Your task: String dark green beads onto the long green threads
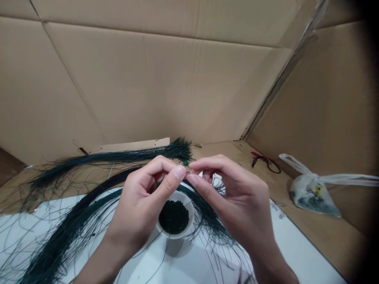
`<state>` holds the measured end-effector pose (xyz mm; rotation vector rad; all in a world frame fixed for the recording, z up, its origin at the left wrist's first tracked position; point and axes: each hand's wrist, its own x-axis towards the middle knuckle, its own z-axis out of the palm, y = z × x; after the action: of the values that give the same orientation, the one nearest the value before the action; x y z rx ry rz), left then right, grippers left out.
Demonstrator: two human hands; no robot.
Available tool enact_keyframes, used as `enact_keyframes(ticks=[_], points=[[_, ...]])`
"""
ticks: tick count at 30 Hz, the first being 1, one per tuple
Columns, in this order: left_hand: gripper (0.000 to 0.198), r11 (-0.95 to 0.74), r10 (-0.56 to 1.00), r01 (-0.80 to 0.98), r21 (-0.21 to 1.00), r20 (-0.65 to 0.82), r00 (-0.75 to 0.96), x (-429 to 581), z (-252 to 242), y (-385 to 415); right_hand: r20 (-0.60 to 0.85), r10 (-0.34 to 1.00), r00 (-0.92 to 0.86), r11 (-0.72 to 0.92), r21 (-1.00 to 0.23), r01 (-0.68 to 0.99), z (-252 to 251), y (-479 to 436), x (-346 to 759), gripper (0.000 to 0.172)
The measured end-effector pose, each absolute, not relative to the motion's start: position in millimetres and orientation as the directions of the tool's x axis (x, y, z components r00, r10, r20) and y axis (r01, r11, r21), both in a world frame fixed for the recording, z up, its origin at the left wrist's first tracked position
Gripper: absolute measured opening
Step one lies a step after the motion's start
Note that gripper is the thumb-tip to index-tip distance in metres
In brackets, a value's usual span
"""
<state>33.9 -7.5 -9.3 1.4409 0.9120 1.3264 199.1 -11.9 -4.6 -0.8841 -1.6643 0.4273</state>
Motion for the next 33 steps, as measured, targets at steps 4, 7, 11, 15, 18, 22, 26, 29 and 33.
enact_keyframes(ticks=[4, 7, 11, 15, 18, 22, 26, 29, 33], points=[[0.024, -0.313, 0.941, -0.010, 0.950, 0.312, 0.130, 32, -8, -8, 0.723, 0.676, -0.138, 0.714, -0.599, 0.362, -5, -12, 202, 0.009], [0.024, -0.385, 0.918, 0.073, 0.920, 0.373, 0.137, 31, -7, -8, 0.701, 0.693, -0.166, 0.704, -0.610, 0.364, -5, -12, 203, 0.010], [0.023, -0.476, 0.879, 0.173, 0.862, 0.459, 0.132, 31, -4, -11, 0.514, 0.841, -0.171, 0.538, -0.827, 0.163, -8, -8, 203, 0.010], [0.021, -0.522, 0.853, 0.247, 0.816, 0.508, 0.122, 28, -1, -13, 0.307, 0.911, -0.276, 0.281, -0.951, -0.133, -12, -2, 208, 0.006], [0.020, -0.515, 0.854, 0.259, 0.817, 0.515, 0.075, 23, 0, -11, 0.293, 0.922, -0.253, 0.250, -0.950, -0.187, -11, 1, 211, 0.009], [0.021, -0.467, 0.882, 0.229, 0.854, 0.469, 0.051, 20, 0, -11, 0.380, 0.918, -0.118, 0.374, -0.925, -0.066, -8, -4, 208, 0.011], [0.021, -0.474, 0.878, 0.231, 0.850, 0.475, 0.055, 23, 0, -13, 0.553, 0.828, -0.093, 0.561, -0.815, 0.144, -7, -12, 199, 0.004], [0.021, -0.464, 0.886, 0.221, 0.858, 0.457, 0.085, 25, 0, -16, 0.653, 0.750, -0.105, 0.659, -0.725, 0.203, -8, -15, 195, 0.008], [0.024, -0.445, 0.895, 0.213, 0.870, 0.432, 0.109, 24, 1, -17, 0.712, 0.694, -0.106, 0.710, -0.654, 0.261, -6, -15, 195, 0.013]])
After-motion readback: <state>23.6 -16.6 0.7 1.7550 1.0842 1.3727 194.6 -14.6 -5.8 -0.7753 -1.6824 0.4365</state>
